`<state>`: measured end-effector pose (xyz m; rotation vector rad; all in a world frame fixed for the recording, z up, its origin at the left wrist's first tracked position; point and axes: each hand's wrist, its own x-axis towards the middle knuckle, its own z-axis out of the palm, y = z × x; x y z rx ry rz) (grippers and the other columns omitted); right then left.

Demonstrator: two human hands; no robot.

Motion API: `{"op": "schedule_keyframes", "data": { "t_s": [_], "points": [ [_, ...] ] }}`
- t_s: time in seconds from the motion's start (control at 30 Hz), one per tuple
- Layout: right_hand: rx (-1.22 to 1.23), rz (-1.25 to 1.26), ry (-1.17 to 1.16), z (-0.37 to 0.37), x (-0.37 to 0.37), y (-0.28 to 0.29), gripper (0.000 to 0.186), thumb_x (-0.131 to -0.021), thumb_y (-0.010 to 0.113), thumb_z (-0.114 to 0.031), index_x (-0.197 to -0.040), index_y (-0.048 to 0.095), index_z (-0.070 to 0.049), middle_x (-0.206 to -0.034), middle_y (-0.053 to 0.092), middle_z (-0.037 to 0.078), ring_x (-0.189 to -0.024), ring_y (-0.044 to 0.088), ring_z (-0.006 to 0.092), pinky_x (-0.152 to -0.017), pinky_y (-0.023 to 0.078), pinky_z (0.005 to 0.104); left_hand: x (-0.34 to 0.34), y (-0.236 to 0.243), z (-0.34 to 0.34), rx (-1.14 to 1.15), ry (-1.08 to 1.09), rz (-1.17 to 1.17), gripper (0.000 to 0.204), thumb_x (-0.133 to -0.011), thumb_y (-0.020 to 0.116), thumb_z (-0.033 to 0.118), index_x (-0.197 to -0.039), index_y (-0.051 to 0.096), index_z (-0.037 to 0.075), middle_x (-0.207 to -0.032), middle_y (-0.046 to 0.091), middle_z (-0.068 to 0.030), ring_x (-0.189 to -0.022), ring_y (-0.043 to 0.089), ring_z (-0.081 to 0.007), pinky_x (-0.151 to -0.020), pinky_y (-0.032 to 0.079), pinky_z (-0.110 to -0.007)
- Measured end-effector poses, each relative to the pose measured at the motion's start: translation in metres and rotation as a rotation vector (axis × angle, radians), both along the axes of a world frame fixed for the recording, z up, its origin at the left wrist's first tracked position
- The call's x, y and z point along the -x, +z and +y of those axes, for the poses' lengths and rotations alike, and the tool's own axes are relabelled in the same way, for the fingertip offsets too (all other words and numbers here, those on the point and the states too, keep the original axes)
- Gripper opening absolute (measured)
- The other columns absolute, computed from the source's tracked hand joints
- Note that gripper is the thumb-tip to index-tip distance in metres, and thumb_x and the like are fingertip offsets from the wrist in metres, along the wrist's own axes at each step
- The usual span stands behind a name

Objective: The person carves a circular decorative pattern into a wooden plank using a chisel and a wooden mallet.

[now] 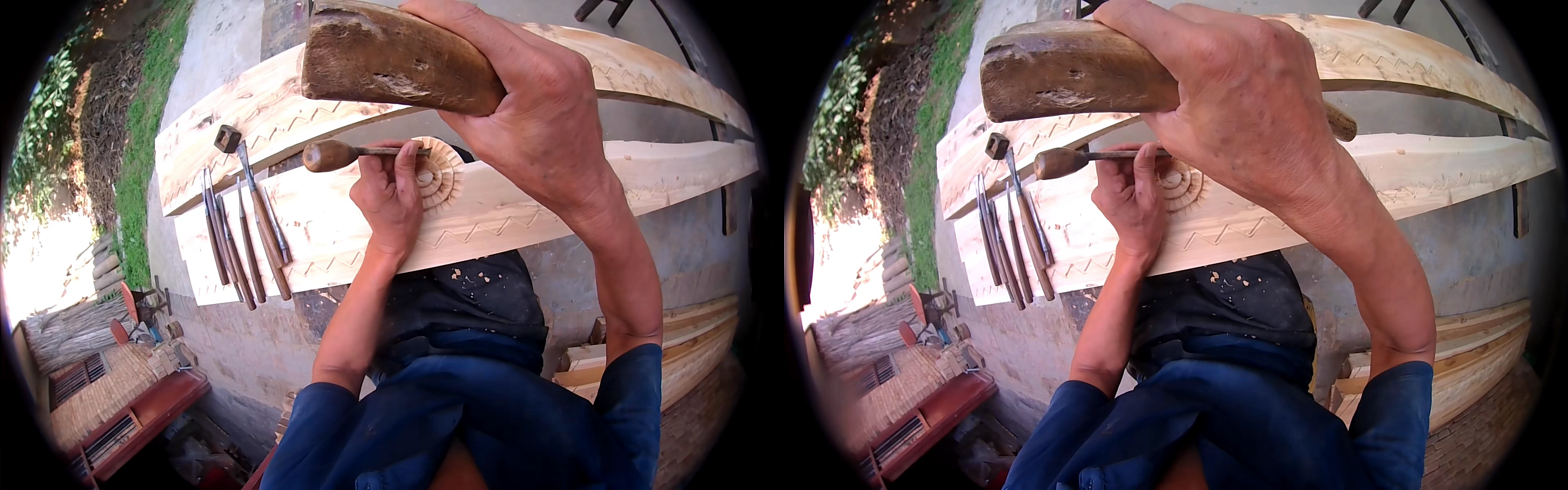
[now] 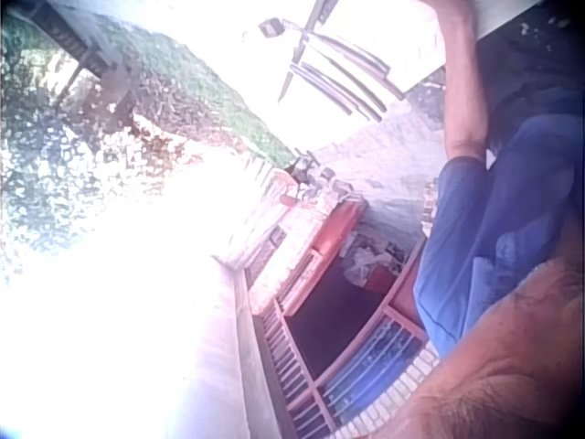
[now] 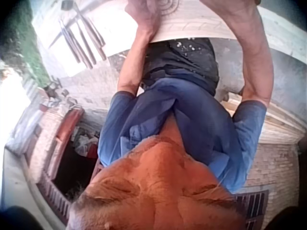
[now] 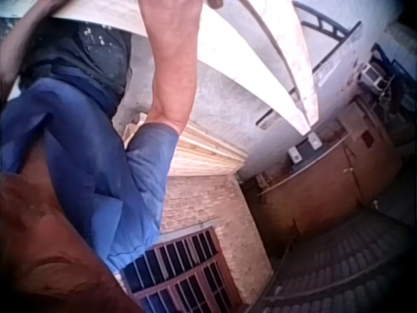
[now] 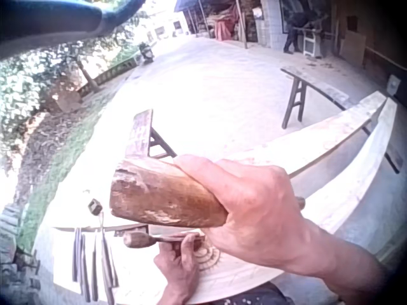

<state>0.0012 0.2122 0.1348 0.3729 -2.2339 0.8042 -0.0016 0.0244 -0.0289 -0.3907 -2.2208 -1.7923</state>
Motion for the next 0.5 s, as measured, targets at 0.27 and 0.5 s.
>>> {"op": "schedule_keyframes", "data": {
  "t_s": [0.27, 0.5],
  "points": [
    [-0.047, -0.096, -0.008, -0.001, 0.001, 0.002, 0.064, -0.073, 0.09, -0.014, -0.134, 0.071, -0.006, -0.085, 0.074, 0.014, -0.077, 0.075, 0.0327, -0.066, 0.059, 0.0405, -0.001, 0.005, 0.001, 0.034, -0.004, -0.039, 0.012, -0.108, 0.072, 0.008, -0.11, 0.063, 0.0, -0.078, 0.076, -0.0081, -0.067, 0.071, -0.01, -0.063, 0.054, -0.025],
    [-0.028, 0.021, 0.003, -0.002, 0.002, -0.009, 0.065, -0.074, 0.09, -0.016, -0.134, 0.07, -0.004, -0.086, 0.073, 0.014, -0.077, 0.075, 0.0315, -0.067, 0.058, 0.0401, 0.001, 0.003, 0.0, 0.055, -0.016, -0.01, 0.012, -0.108, 0.072, 0.007, -0.11, 0.063, 0.0, -0.079, 0.076, -0.0084, -0.068, 0.071, -0.0097, -0.064, 0.054, -0.024]
  ]
}}
